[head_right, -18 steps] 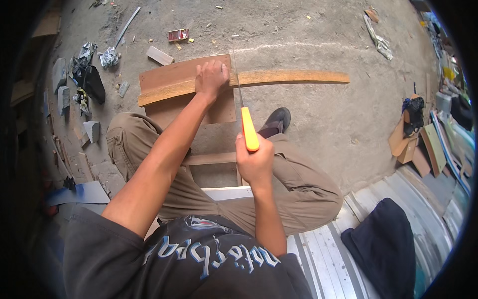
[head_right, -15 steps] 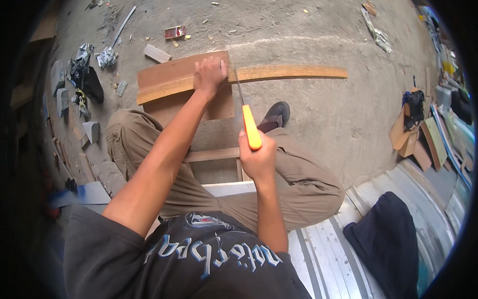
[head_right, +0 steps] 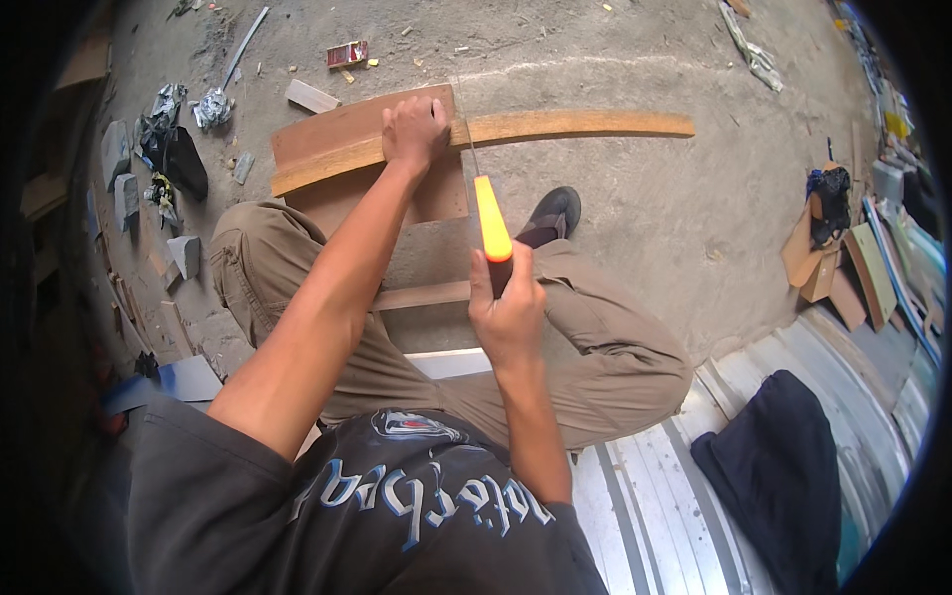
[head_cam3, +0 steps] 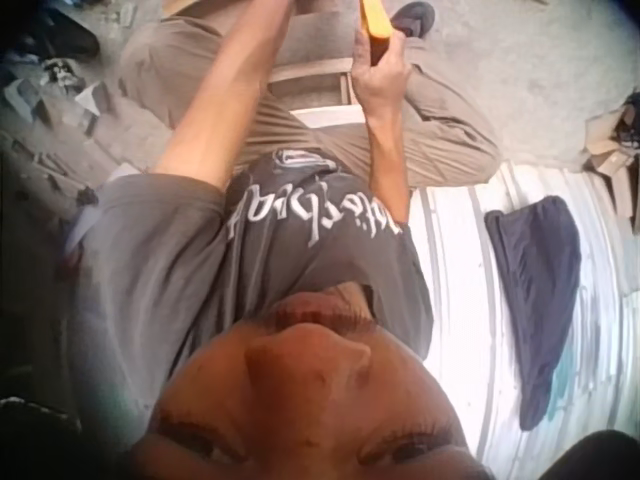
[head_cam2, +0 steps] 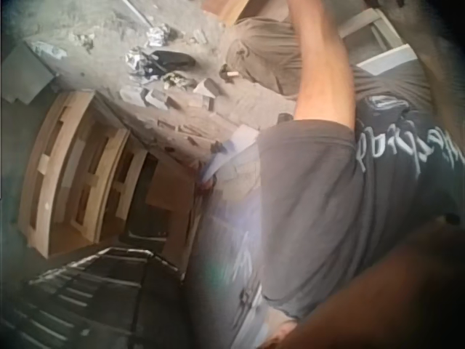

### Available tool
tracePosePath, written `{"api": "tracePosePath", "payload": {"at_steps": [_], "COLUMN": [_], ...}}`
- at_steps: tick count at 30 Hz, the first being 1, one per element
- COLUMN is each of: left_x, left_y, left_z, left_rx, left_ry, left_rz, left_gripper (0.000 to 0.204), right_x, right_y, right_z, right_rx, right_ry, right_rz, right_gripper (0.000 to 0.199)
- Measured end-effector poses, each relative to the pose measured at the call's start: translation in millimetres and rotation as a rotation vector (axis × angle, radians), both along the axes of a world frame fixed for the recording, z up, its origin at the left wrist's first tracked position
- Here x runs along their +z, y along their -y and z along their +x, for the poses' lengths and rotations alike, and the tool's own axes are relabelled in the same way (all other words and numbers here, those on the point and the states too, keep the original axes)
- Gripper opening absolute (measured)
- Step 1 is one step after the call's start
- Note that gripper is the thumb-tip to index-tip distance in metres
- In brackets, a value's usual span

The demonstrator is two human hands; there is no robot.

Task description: The person sits on the ground and uses a hand saw to cut a thin wooden plank. They hold the wood steady with one hand and saw with the other, completing the cut and separating the piece.

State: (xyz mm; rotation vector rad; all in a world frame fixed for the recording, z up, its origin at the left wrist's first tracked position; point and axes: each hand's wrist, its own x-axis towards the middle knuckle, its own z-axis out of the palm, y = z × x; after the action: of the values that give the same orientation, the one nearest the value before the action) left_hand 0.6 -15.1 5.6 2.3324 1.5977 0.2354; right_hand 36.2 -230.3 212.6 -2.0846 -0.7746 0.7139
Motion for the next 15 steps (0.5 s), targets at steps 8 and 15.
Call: {"api": "tracePosePath", "payload": {"at_steps": [8, 15], "left_x": [0.4, -6.4], "left_y": [-4.3, -4.5], "left_z": [-2.4, -1.3], "left_rx": [-0.026, 0.006], "left_ry": [0.033, 0.038], "left_rz": [0.001, -0.013], "left_gripper": [0.031, 0.030], "right_x": [22.6, -14.4], "right_y": [6.1, -37.9], "right_z": [0.0, 5.2], "right_rx": [0.030, 0.011], "right_ry": [0.145, 0.021], "right_rz": [0.021, -0.020], "right_gripper": [0.021, 0.021]}}
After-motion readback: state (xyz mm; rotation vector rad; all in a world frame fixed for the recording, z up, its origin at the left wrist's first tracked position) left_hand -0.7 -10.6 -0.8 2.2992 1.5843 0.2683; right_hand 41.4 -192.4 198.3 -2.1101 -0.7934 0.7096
